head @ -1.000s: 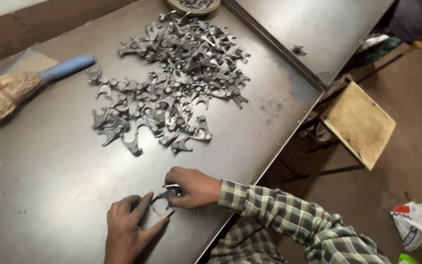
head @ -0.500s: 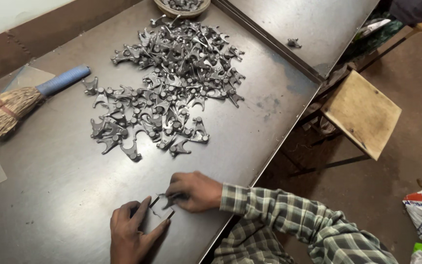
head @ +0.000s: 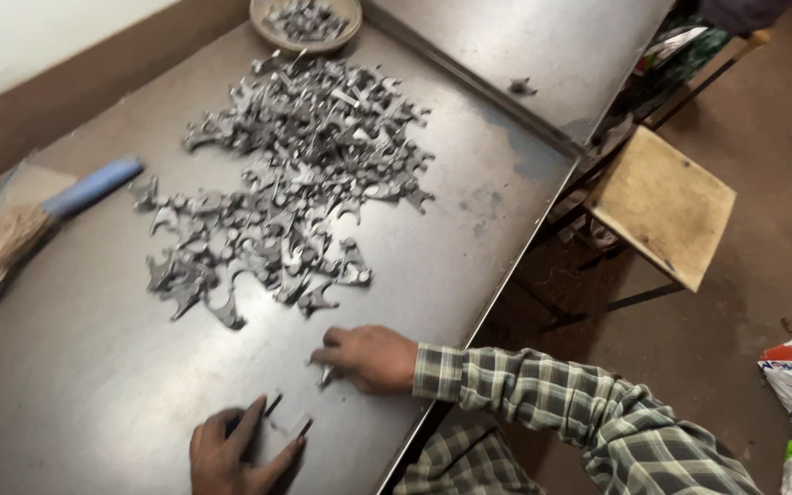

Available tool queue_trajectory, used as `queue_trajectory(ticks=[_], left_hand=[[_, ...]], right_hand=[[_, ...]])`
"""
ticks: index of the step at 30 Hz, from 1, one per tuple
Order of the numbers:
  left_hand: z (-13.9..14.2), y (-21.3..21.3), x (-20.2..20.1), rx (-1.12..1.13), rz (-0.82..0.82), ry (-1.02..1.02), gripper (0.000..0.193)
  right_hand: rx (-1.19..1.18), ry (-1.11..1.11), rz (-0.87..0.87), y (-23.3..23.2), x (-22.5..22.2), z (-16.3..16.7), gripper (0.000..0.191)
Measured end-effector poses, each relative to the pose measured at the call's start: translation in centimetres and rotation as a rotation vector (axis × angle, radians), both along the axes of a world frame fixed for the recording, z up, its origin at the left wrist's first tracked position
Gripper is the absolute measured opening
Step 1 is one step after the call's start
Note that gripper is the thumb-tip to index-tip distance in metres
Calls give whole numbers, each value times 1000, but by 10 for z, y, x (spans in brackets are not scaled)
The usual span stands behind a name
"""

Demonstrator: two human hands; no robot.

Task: The person repeatedly picks small metal castings from a pile on a metal table and rubs their edges against a flat metal block to smooth them. Finished pieces are placed into a separate pile. A hammer and broom are visible nearby but not used.

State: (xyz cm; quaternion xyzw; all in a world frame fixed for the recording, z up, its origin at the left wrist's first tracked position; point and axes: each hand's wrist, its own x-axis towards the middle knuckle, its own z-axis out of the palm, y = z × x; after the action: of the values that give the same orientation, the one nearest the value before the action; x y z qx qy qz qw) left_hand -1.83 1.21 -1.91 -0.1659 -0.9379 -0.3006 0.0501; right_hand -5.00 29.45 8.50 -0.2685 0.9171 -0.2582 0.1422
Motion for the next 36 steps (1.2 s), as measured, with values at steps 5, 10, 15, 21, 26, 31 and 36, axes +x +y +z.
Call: queue_trajectory(ticks=[5,10,15,21,26,31,36], left_hand=[[-23,-4,-9,-63,9,-61,85],[-20,-3,-13,-114,5,-123,85],[14,8,-7,59,24,-33,83],[57,7,5,120,52,-137,71],[69,8,1,101,56,-209,76],[69,5,1,98,41,-207,72],[65,2,0,93,29,-254,76]], right_hand=[[197,-236,-132,56,-4,-9,43],[610,608,-604,220,-93,112,59],[457,785,-666,279,-120,129,66],[301,458,-409,129,-110,25,70],[215,416,-235,8,-125,-4,77],[73,401,-175,-112,-174,-15,79],[73,333,-181,-175,-173,-15,56]])
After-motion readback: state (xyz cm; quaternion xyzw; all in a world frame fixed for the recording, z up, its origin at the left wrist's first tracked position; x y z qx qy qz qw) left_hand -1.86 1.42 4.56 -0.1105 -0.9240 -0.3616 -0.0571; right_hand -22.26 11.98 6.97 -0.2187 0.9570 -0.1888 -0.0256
